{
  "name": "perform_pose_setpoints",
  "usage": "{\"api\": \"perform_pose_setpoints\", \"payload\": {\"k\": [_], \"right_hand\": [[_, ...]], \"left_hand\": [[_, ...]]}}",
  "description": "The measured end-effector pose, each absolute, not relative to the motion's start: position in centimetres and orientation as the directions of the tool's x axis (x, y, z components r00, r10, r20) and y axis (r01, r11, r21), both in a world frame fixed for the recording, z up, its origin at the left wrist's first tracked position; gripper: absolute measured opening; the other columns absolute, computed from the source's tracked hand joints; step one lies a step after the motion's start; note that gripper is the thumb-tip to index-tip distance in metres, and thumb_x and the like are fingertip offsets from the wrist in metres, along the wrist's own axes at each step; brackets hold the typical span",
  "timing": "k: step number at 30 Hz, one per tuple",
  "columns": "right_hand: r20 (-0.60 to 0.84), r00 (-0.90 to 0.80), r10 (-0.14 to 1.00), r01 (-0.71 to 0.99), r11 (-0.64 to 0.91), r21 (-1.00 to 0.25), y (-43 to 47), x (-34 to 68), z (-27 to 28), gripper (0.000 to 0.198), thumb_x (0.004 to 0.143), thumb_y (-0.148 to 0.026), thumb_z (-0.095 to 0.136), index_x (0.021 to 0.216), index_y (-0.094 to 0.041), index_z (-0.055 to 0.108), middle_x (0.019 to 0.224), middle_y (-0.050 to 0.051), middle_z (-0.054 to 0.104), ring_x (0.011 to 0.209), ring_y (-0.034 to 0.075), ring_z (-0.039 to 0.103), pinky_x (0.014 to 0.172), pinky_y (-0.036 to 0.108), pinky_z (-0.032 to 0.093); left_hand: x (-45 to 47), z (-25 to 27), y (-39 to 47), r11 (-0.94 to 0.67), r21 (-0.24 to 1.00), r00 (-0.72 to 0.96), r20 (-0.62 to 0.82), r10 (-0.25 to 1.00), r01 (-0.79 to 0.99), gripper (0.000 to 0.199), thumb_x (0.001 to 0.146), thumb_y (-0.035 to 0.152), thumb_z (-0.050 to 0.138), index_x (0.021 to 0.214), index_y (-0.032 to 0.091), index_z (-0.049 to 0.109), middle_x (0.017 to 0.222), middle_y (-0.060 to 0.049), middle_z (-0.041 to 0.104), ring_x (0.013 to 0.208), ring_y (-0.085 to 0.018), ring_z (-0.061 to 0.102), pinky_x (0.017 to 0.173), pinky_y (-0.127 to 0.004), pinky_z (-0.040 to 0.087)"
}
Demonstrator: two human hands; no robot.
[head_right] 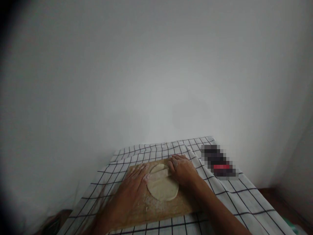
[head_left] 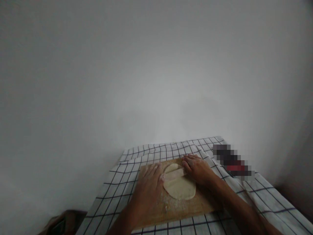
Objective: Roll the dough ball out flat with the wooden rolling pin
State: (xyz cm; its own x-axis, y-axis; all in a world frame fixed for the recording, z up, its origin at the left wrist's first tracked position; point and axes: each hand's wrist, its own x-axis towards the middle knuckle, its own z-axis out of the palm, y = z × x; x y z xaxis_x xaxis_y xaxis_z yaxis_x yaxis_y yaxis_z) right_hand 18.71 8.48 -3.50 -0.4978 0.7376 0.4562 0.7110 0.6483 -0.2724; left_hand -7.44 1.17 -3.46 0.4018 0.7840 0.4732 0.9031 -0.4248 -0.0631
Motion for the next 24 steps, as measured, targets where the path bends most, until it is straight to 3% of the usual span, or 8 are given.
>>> {"api": "perform_pose_setpoints", "payload": {"k": [3,6,11,15,18,24], "right_hand": [[0.461,-0.499,0.734,0.694,0.657,-0.294,8.5,18.9,-3.8,0.035,0.105,-0.024,0.039,0.111,-0.019,0.073,0.119,0.012,0.074,0.121,0.026,0.064,0.109,0.041,0.043],[0.458,-0.483,0.746,0.687,0.647,-0.33,8.5,19.1,-3.9,0.037,0.105,-0.025,0.038,0.11,-0.018,0.074,0.122,0.012,0.074,0.122,0.026,0.064,0.11,0.041,0.043],[0.438,-0.492,0.752,0.686,0.645,-0.337,8.4,19.3,-3.6,0.043,0.107,-0.025,0.032,0.111,-0.015,0.074,0.13,0.013,0.071,0.126,0.025,0.062,0.113,0.041,0.041],[0.454,-0.488,0.745,0.694,0.647,-0.316,8.2,19.3,-3.5,0.042,0.107,-0.025,0.033,0.112,-0.016,0.074,0.132,0.013,0.07,0.128,0.025,0.061,0.115,0.041,0.04],[0.443,-0.503,0.742,0.707,0.648,-0.283,8.1,19.2,-3.5,0.037,0.106,-0.023,0.038,0.113,-0.017,0.074,0.13,0.013,0.071,0.128,0.027,0.061,0.113,0.043,0.041],[0.428,-0.465,0.775,0.75,0.602,-0.276,7.8,18.6,-3.1,0.037,0.107,-0.025,0.036,0.112,-0.019,0.072,0.125,0.011,0.073,0.126,0.026,0.061,0.113,0.043,0.04]], "left_hand": [[-6.7,-4.2,-2.5,-0.399,-0.093,0.386,0.523,0.76,0.912,0.057,0.102,0.034,0.046,0.157,0.024,0.038,0.151,-0.01,0.056,0.141,-0.03,0.052,0.115,-0.052,0.046],[-5.9,-5.7,-5.2,-0.406,-0.22,0.457,0.549,0.7,0.887,0.078,0.099,0.041,0.051,0.165,0.019,0.017,0.155,-0.011,0.052,0.139,-0.03,0.054,0.109,-0.047,0.051],[-4.8,-7.9,-6.7,-0.41,-0.329,0.524,0.588,0.615,0.851,0.086,0.097,0.054,0.046,0.166,0.021,0.006,0.147,-0.008,0.06,0.127,-0.03,0.063,0.106,-0.047,0.051],[-4.6,-6.2,-6.1,-0.41,-0.366,0.549,0.54,0.638,0.836,0.083,0.099,0.049,0.047,0.166,0.017,0.011,0.155,-0.01,0.05,0.136,-0.031,0.056,0.112,-0.047,0.045],[-5.5,-3.9,-3.9,-0.414,-0.342,0.536,0.471,0.701,0.843,0.071,0.102,0.04,0.048,0.164,0.021,0.021,0.161,-0.009,0.044,0.146,-0.031,0.046,0.119,-0.05,0.037],[-7.3,-1.5,5.7,-0.404,-0.337,0.511,0.347,0.787,0.851,0.043,0.105,0.022,0.04,0.145,0.025,0.056,0.152,-0.01,0.056,0.14,-0.034,0.052,0.113,-0.058,0.043]]}}
